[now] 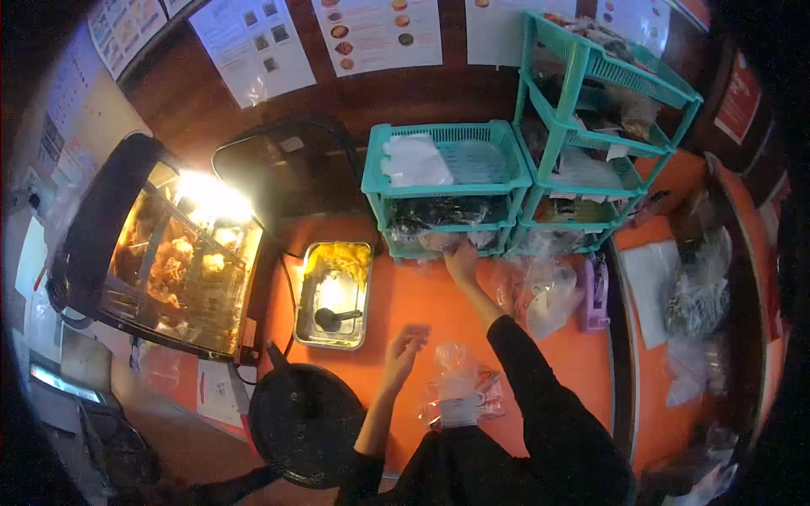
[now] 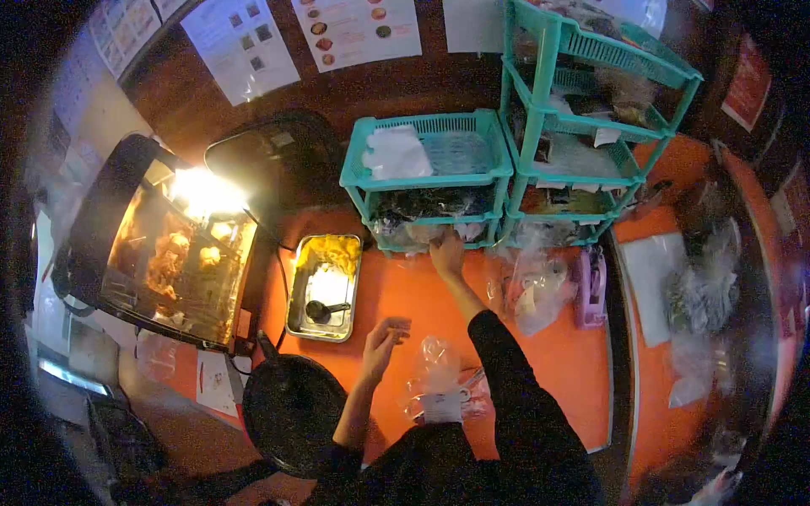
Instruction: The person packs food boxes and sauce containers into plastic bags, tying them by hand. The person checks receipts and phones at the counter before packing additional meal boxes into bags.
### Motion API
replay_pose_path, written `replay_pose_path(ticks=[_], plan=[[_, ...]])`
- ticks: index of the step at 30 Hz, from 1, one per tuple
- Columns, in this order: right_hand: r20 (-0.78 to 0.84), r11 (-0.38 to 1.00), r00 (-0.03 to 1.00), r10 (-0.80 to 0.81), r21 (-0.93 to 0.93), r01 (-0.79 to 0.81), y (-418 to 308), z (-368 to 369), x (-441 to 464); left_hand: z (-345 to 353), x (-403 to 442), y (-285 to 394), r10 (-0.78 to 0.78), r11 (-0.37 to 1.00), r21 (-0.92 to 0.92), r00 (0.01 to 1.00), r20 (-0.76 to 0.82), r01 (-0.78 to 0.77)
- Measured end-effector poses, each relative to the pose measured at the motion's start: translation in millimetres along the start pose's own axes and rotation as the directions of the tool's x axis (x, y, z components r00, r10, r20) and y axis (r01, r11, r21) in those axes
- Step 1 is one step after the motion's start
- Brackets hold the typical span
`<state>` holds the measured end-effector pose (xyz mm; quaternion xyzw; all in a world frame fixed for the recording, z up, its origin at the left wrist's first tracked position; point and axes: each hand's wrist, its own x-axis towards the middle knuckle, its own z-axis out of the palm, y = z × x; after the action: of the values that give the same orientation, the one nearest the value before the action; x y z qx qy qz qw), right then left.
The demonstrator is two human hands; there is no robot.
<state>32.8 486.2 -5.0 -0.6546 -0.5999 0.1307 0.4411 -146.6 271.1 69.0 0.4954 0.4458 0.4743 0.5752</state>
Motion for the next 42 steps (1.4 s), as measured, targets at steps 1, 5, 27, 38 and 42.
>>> replay_pose_path(ticks=[1, 5, 27, 38, 42], plan=[[-0.064, 0.995, 0.997, 0.046, 0.096, -0.04, -16.2, -12.6, -8.8, 1.0, 15.7, -5.6, -0.028, 1.0, -0.002, 1.0, 0.01, 0.028], [-0.221, 0.968, 0.961, -0.164, 0.153, 0.2, -9.1, -23.0, -15.5, 1.4, 87.1, -40.5, 0.009, 0.987, 0.16, 0.992, -0.126, 0.011], [0.219, 0.971, 0.965, -0.147, 0.216, 0.099, -1.9, -76.2, -20.2, 95.6, 207.9, -13.4, 0.001, 0.996, -0.061, 0.682, -0.731, -0.067], [0.266, 0.883, 0.959, -0.095, 0.467, -0.042, -16.6, -96.5, -37.5, 98.5, 219.7, -2.5, -0.051, 0.823, 0.349, 0.67, -0.741, 0.448], [0.167, 0.891, 0.983, -0.073, 0.454, -0.011, -26.5, -99.1, -55.5, 101.2, 209.8, 17.4, -0.132, 0.928, 0.147, 0.67, -0.731, 0.344]])
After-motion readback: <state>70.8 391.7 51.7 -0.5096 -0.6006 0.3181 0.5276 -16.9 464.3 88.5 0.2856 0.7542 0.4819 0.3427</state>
